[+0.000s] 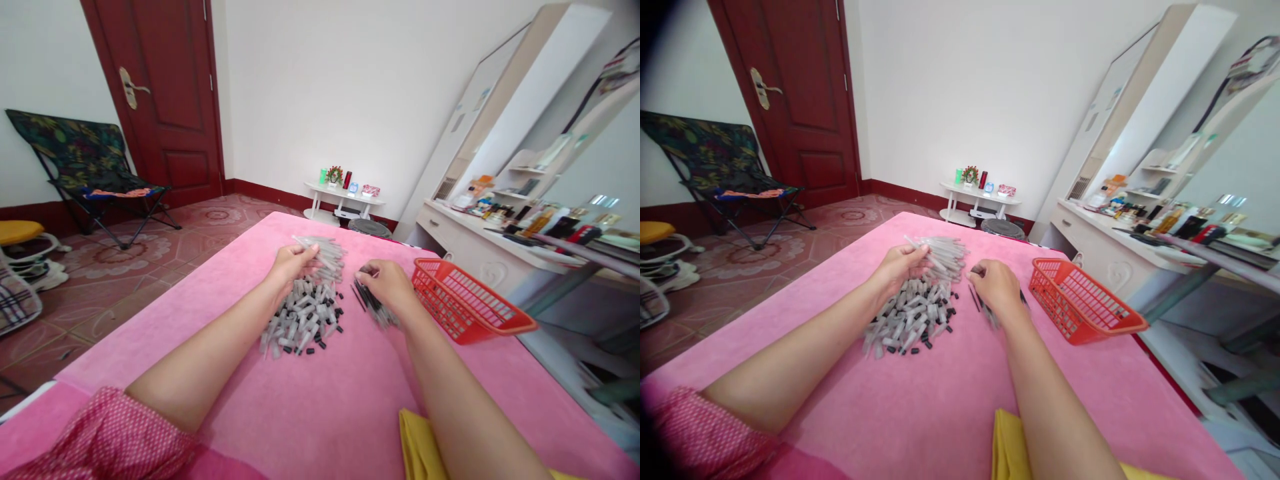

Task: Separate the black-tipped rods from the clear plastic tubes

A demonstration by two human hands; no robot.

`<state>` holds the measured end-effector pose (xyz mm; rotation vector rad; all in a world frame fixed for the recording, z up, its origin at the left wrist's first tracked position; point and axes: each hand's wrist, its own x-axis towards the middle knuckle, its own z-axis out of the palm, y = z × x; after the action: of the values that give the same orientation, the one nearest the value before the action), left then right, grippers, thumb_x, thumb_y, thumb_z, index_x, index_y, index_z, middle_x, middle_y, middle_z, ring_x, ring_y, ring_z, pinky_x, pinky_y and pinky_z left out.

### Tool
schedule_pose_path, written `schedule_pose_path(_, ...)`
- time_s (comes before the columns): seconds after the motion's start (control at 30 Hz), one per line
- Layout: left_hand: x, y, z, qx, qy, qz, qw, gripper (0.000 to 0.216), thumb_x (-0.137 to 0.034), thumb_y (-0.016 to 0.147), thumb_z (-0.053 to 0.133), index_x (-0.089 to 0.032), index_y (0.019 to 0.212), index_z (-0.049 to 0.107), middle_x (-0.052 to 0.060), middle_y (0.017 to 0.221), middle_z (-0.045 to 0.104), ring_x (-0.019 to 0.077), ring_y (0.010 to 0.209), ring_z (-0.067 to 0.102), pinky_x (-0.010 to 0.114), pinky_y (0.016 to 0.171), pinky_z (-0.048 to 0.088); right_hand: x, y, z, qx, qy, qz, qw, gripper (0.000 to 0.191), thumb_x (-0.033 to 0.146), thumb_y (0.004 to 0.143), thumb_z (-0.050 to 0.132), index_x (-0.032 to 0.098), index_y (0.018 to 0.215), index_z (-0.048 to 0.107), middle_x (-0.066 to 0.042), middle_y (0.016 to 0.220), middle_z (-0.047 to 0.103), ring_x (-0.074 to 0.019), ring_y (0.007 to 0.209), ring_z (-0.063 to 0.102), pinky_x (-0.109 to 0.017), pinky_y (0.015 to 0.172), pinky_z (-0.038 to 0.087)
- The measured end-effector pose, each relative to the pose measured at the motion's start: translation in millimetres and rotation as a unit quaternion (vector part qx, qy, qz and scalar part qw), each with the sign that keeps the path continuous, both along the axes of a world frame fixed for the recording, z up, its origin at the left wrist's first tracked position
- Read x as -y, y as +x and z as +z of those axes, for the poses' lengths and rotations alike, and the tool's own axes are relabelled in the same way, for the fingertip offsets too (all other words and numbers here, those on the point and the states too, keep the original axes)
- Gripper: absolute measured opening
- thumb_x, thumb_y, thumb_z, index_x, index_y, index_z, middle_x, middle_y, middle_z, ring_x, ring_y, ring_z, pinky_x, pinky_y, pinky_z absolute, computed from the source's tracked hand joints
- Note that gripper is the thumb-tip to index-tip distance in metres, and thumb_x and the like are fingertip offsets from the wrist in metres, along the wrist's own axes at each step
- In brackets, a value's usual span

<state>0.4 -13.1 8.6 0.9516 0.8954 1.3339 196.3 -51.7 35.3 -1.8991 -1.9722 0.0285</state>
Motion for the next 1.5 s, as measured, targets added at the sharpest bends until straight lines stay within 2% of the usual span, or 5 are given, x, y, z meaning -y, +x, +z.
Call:
schedule_pose_path(0.17,-3.4,0.6,-5.9,0.021,-0.022,0.006,1.0,0.019,-0.025,0.071,0.07,-0.008,0.077,0.064,0.008,0.072,0.068,0.0134,0.058,0.066,0.019,0.051,0.053,-1.4,23.7,-9.1,0.087,-0.092,-0.054,0.991,0.018,0.033,0.07,0.059,0.02,0.074,0.07,-0.008,0.08,0.069,-0.0193,0.072,0.063,-0.025,0.056,0.038)
schedule_pose_path(0.43,-6.2,0.7,-11.2,0.027,-0.018,0.009,0.999,0.019,-0.025,0.071,0.07,-0.008,0.077,0.063,0.008,0.073,0.068,0.0135,0.058,0.066,0.019,0.05,0.053,3.3,1.2,-25.6,0.193,-0.161,-0.073,0.965,0.021,0.021,0.064,0.062,0.018,0.084,0.07,-0.013,0.096,0.069,-0.0273,0.09,0.064,-0.033,0.069,0.047)
schedule_pose_path(0.6,-9.2,-2.0,-12.8,0.053,-0.031,0.008,0.998,0.018,-0.024,0.073,0.068,-0.008,0.077,0.063,0.008,0.071,0.068,0.0137,0.058,0.066,0.019,0.051,0.053,4.8,0.7,-19.9,0.157,-0.14,-0.069,0.975,0.02,0.018,0.066,0.056,0.017,0.081,0.069,-0.012,0.088,0.07,-0.0248,0.084,0.065,-0.029,0.065,0.046)
schedule_pose_path(0.97,-21.8,-10.5,-18.0,0.186,-0.117,0.028,0.975,0.011,-0.02,0.08,0.061,-0.01,0.075,0.058,0.005,0.061,0.063,0.0114,0.054,0.064,0.016,0.049,0.052,19.6,-10.5,7.1,-0.045,-0.058,0.115,0.991,0.014,0.017,0.067,0.055,0.019,0.072,0.067,-0.002,0.07,0.067,-0.0141,0.066,0.06,-0.021,0.057,0.038)
schedule_pose_path(1.5,-8.8,-3.2,-13.3,0.047,-0.044,0.019,0.998,0.016,-0.023,0.075,0.066,-0.008,0.075,0.061,0.008,0.068,0.067,0.0129,0.053,0.065,0.018,0.046,0.052,22.3,-10.1,14.3,-0.027,-0.03,0.107,0.993,0.011,0.023,0.069,0.058,0.021,0.07,0.068,-0.001,0.069,0.067,-0.015,0.066,0.06,-0.022,0.058,0.04)
